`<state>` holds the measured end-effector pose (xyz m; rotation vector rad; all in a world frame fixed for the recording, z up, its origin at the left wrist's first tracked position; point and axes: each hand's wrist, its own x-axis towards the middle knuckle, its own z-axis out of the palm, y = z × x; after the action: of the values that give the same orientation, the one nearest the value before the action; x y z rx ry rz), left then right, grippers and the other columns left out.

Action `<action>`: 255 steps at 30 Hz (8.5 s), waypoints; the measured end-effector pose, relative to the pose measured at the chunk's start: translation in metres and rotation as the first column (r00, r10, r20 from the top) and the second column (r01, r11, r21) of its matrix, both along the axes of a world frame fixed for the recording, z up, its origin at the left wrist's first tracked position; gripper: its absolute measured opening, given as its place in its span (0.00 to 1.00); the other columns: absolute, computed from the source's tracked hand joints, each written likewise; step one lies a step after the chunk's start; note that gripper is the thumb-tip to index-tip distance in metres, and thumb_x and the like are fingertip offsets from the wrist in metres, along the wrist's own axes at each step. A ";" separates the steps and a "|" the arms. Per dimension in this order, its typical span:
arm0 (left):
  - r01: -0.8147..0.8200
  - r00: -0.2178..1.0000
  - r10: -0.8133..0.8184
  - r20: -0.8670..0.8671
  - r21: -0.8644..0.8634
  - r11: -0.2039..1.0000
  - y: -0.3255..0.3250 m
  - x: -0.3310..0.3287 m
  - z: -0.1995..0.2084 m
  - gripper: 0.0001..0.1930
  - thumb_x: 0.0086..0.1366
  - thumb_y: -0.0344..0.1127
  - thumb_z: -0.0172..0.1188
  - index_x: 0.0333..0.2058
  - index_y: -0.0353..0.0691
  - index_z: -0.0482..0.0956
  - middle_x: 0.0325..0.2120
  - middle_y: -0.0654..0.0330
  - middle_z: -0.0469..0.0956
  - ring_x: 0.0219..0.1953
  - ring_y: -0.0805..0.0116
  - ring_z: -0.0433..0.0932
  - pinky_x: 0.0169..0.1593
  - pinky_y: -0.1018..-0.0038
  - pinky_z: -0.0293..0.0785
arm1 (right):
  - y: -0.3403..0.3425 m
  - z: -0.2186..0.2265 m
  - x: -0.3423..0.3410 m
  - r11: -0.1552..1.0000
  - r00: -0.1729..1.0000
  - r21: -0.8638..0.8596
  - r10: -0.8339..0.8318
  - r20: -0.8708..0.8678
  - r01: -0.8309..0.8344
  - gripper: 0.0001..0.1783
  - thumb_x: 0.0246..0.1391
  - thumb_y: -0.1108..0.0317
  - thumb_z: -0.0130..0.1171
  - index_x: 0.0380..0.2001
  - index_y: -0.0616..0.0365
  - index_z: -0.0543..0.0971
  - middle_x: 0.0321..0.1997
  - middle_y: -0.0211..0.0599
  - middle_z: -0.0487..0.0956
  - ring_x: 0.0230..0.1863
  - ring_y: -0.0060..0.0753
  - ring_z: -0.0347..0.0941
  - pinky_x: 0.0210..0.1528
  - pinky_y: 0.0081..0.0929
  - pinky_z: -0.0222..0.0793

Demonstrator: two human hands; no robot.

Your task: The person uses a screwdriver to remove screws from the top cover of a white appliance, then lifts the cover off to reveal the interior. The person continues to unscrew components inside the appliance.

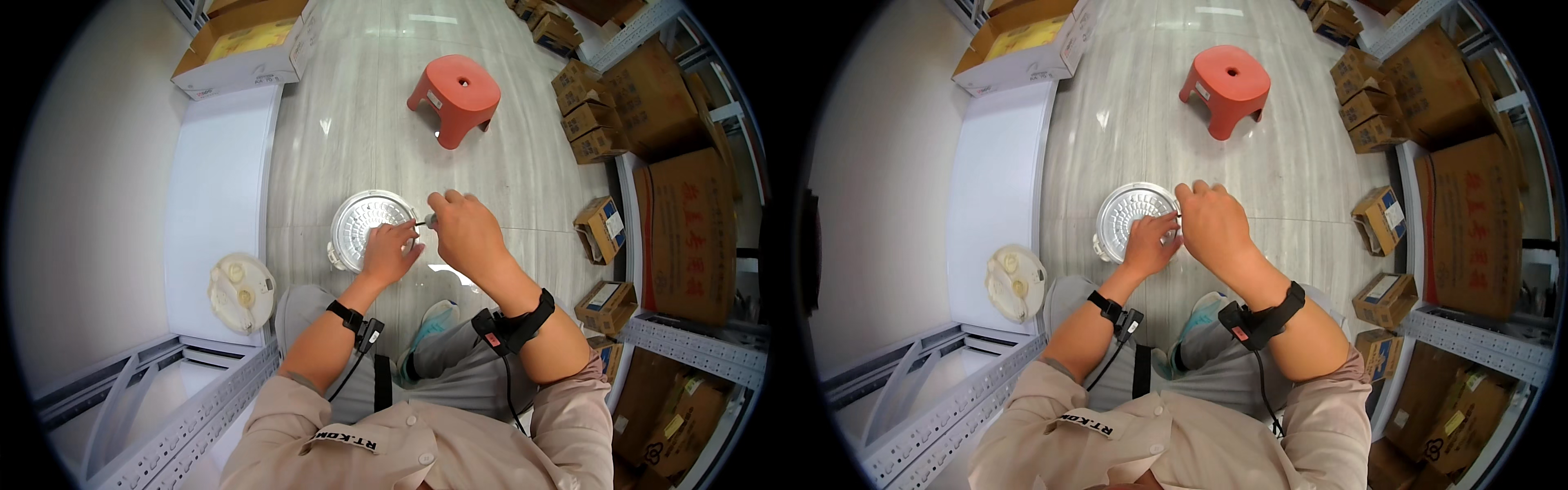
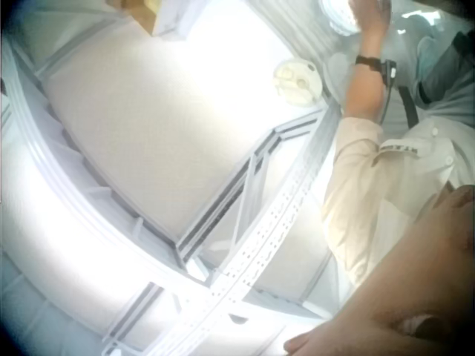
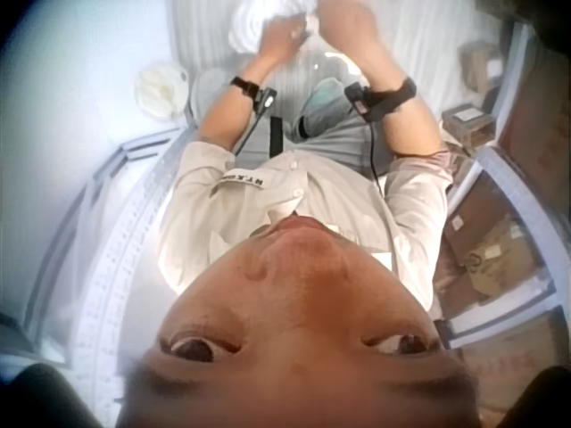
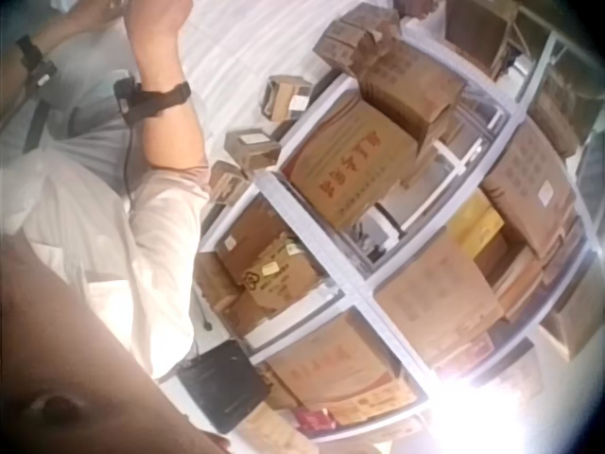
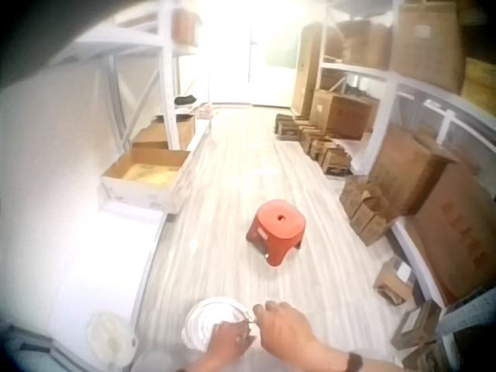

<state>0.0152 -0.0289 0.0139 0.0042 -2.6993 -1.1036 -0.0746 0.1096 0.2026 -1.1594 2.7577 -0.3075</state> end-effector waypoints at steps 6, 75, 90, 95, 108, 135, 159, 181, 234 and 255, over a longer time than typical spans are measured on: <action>-0.058 0.998 0.060 -0.014 0.122 0.991 -0.002 -0.019 0.003 0.13 0.60 0.35 0.69 0.44 0.45 0.86 0.41 0.60 0.85 0.35 0.54 0.82 0.40 0.59 0.76 | 0.007 -0.012 -0.008 0.987 0.989 -0.135 0.065 -0.133 -0.083 0.14 0.42 0.75 0.69 0.34 0.61 0.77 0.34 0.44 0.79 0.38 0.49 0.80 0.34 0.37 0.80; -0.132 0.991 0.132 -0.012 -0.103 0.986 0.016 -0.034 -0.009 0.06 0.65 0.35 0.60 0.38 0.43 0.78 0.33 0.57 0.80 0.34 0.50 0.81 0.34 0.56 0.76 | 0.000 -0.013 0.006 0.941 0.999 -0.339 0.012 0.034 0.001 0.12 0.48 0.68 0.65 0.37 0.58 0.79 0.33 0.44 0.78 0.28 0.53 0.80 0.28 0.46 0.76; -0.165 0.985 0.154 -0.080 -0.156 0.974 0.016 -0.031 -0.013 0.06 0.61 0.32 0.66 0.37 0.43 0.82 0.34 0.60 0.79 0.34 0.53 0.81 0.36 0.56 0.74 | 0.009 -0.004 0.000 0.982 0.999 -0.190 0.013 0.048 -0.004 0.19 0.44 0.79 0.62 0.43 0.55 0.81 0.37 0.39 0.81 0.37 0.49 0.78 0.38 0.43 0.75; -0.111 0.993 0.115 0.007 -0.218 0.970 0.010 -0.031 -0.025 0.06 0.63 0.32 0.64 0.39 0.43 0.80 0.35 0.60 0.79 0.35 0.53 0.81 0.36 0.55 0.74 | 0.008 -0.005 0.003 0.972 0.994 -0.207 0.109 -0.002 -0.107 0.17 0.40 0.79 0.62 0.37 0.54 0.83 0.37 0.34 0.81 0.34 0.45 0.77 0.36 0.40 0.75; -0.129 0.991 0.121 -0.049 -0.266 0.955 0.013 -0.030 -0.020 0.06 0.62 0.36 0.63 0.38 0.46 0.82 0.35 0.62 0.80 0.37 0.57 0.81 0.37 0.60 0.75 | 0.013 -0.015 0.004 0.980 0.987 -0.113 -0.158 0.041 0.162 0.11 0.50 0.67 0.64 0.35 0.59 0.76 0.31 0.49 0.78 0.22 0.52 0.79 0.23 0.42 0.76; -0.089 0.988 0.101 0.116 -0.108 0.990 0.014 -0.032 -0.008 0.10 0.61 0.32 0.65 0.41 0.42 0.81 0.39 0.56 0.80 0.42 0.51 0.80 0.44 0.55 0.72 | 0.019 -0.007 -0.017 0.977 0.998 -0.207 0.051 0.048 -0.040 0.20 0.41 0.83 0.62 0.41 0.59 0.77 0.39 0.40 0.79 0.41 0.51 0.75 0.41 0.44 0.75; -0.150 0.989 0.150 0.021 0.010 0.989 0.000 -0.021 -0.005 0.06 0.66 0.32 0.64 0.38 0.38 0.82 0.33 0.53 0.82 0.36 0.48 0.82 0.39 0.56 0.77 | 0.003 0.011 -0.012 0.943 0.989 -0.299 -0.131 0.062 0.143 0.14 0.52 0.73 0.65 0.43 0.60 0.79 0.36 0.44 0.79 0.34 0.53 0.80 0.36 0.45 0.76; -0.377 0.913 0.267 0.309 0.387 0.841 -0.035 -0.006 -0.006 0.10 0.73 0.32 0.58 0.44 0.32 0.83 0.34 0.57 0.86 0.33 0.71 0.82 0.41 0.73 0.79 | -0.001 0.004 -0.012 0.962 0.988 -0.222 -0.149 0.050 0.157 0.07 0.47 0.76 0.61 0.32 0.63 0.78 0.34 0.49 0.78 0.32 0.57 0.81 0.32 0.48 0.78; -0.569 0.703 0.610 0.366 -0.224 0.791 -0.091 0.028 0.006 0.13 0.66 0.39 0.62 0.46 0.43 0.85 0.43 0.52 0.82 0.47 0.50 0.82 0.49 0.55 0.78 | -0.027 0.019 -0.005 0.971 0.956 -0.205 -0.062 0.287 0.124 0.18 0.36 0.74 0.58 0.35 0.66 0.83 0.31 0.53 0.82 0.40 0.57 0.76 0.41 0.48 0.75; -0.587 0.728 0.491 0.478 0.065 0.807 -0.107 0.025 -0.007 0.18 0.68 0.36 0.62 0.50 0.29 0.79 0.41 0.44 0.86 0.42 0.54 0.87 0.47 0.64 0.80 | -0.020 0.022 -0.001 0.962 0.949 -0.243 -0.043 0.312 0.123 0.17 0.38 0.73 0.59 0.36 0.63 0.82 0.27 0.46 0.81 0.42 0.52 0.75 0.42 0.46 0.73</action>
<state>0.0398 -0.1362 0.0068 1.1473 -2.6105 -1.2885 -0.0754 0.0900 0.2248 -0.9491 2.5488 -0.8073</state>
